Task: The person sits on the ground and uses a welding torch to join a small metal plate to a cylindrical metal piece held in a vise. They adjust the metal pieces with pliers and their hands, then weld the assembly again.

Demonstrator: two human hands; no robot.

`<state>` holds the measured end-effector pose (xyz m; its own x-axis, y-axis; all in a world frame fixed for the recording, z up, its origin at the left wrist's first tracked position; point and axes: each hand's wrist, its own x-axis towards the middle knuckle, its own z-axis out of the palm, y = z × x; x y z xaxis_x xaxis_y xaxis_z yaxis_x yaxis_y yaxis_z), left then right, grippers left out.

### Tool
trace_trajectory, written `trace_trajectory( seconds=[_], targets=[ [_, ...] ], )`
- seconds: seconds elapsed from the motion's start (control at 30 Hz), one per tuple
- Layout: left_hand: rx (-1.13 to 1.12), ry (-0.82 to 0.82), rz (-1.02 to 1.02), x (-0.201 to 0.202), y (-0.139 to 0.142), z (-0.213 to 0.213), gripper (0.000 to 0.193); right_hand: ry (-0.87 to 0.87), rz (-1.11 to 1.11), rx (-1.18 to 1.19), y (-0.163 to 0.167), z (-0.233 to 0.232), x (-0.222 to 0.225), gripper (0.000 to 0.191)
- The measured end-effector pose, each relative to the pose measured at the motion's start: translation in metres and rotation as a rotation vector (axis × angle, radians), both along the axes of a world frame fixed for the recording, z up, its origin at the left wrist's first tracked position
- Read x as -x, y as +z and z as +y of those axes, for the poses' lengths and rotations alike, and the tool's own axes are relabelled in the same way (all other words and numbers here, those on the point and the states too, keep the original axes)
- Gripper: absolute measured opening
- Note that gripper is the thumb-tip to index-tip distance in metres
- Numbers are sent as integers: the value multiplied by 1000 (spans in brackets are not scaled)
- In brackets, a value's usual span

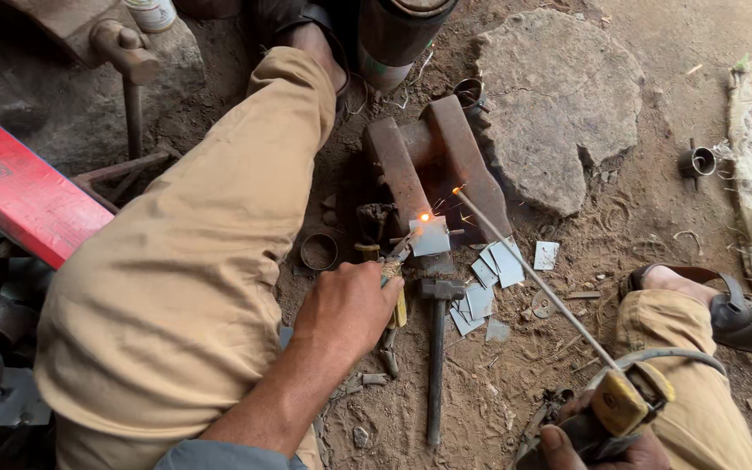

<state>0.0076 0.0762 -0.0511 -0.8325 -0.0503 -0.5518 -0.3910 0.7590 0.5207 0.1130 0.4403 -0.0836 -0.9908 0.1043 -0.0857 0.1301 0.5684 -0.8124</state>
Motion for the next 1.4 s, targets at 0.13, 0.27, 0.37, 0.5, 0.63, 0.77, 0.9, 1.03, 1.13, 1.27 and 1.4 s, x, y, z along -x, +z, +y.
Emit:
trace_trajectory(
  seconds=[0.13,0.27,0.37,0.5,0.63,0.77,0.9,1.03,1.13,1.27,1.4],
  targets=[
    [17,-2,20,-1,1,-1,44,-76,-69,-253,-2,0,-2,45],
    [5,-13,-53,0,4,0,45,-56,-26,-261,-7,2,-5,46],
    [21,-34,16,-2,6,-1,45,-65,-63,-261,-14,4,-11,48],
    [-14,-49,-90,-8,10,-2,43,-80,-100,-214,-25,6,-23,51],
    [-24,-87,-136,-16,10,-2,44,-74,-110,-212,-34,8,-34,54],
    [7,-102,-161,-17,5,-1,45,-75,-111,-205,-39,11,-40,57],
    [32,-108,-126,-17,1,0,46,-77,-120,-193,-47,14,-47,60],
    [41,-96,-126,-17,2,1,46,-75,-114,-189,-58,21,-56,63],
    [63,-85,-106,-17,3,1,45,-88,-111,-172,-65,26,-62,66],
    [72,-85,-82,-16,5,1,46,-105,-163,-139,-66,26,-67,64],
    [88,-84,-42,-17,4,0,47,-46,-130,-255,-57,20,-65,73]
  ],
)
